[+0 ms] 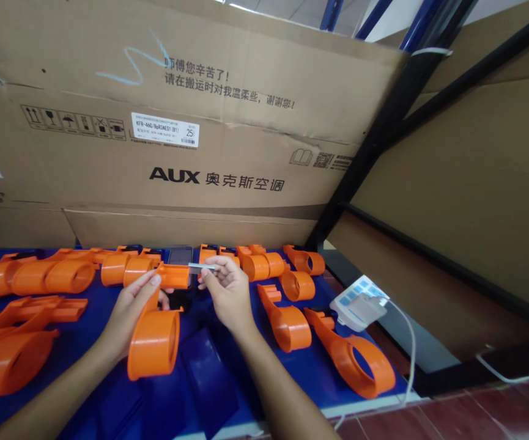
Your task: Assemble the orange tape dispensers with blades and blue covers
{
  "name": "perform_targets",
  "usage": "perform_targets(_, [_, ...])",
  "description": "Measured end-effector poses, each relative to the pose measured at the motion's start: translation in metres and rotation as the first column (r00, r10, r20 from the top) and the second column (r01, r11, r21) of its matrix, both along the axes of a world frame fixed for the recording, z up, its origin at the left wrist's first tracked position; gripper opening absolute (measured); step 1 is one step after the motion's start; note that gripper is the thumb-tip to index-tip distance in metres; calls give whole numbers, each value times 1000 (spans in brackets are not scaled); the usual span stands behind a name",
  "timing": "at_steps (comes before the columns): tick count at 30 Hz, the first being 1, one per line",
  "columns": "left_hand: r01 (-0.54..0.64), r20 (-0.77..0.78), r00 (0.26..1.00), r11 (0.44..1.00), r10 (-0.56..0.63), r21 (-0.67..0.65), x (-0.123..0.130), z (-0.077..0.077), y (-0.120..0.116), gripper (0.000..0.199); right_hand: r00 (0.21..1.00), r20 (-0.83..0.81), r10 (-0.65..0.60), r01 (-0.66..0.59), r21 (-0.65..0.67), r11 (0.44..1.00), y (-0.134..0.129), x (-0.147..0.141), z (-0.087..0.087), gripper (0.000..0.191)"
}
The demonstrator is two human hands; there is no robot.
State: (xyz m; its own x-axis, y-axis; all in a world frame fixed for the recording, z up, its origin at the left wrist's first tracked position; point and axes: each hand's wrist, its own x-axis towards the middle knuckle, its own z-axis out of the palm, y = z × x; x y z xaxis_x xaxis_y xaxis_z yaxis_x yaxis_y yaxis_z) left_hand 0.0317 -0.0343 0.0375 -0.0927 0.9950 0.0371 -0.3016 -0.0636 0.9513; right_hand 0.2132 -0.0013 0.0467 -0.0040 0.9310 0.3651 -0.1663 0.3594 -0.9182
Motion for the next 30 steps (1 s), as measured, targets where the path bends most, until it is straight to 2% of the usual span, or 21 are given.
perform_targets(4, [25,-50,998,1000,-24,9,-1,-4,2,42,998,57,12,-13,18,1000,-1,-1,0,24])
perform_targets(6, [31,-50,998,999,-31,13,0,-6,2,43,999,51,8,-9,13,1000,-1,-2,0,28])
perform_targets(9, [-1,-20,1000,1000,1,13,0,-9,4,46,997,27,-76,76,20,997,2,1,-1,35])
perform_targets(11, [-27,5,1000,1000,27,1,0,-9,5,47,989,30,-143,142,32,989,4,4,-2,31])
perform_targets(16, [-50,28,998,998,51,-23,-1,-9,5,52,982,94,-163,160,39,986,4,7,-5,23])
perform_targets(19, [-40,25,999,999,41,-36,-1,-9,4,53,985,107,-136,133,42,990,1,4,-5,24])
perform_targets(27, [3,-57,998,1000,-3,10,-2,-19,5,53,974,221,45,-60,58,997,-9,-3,-3,27])
perform_targets(30, [15,-46,999,1000,-15,0,-2,-15,4,50,966,246,78,-95,58,994,-9,-3,-5,29])
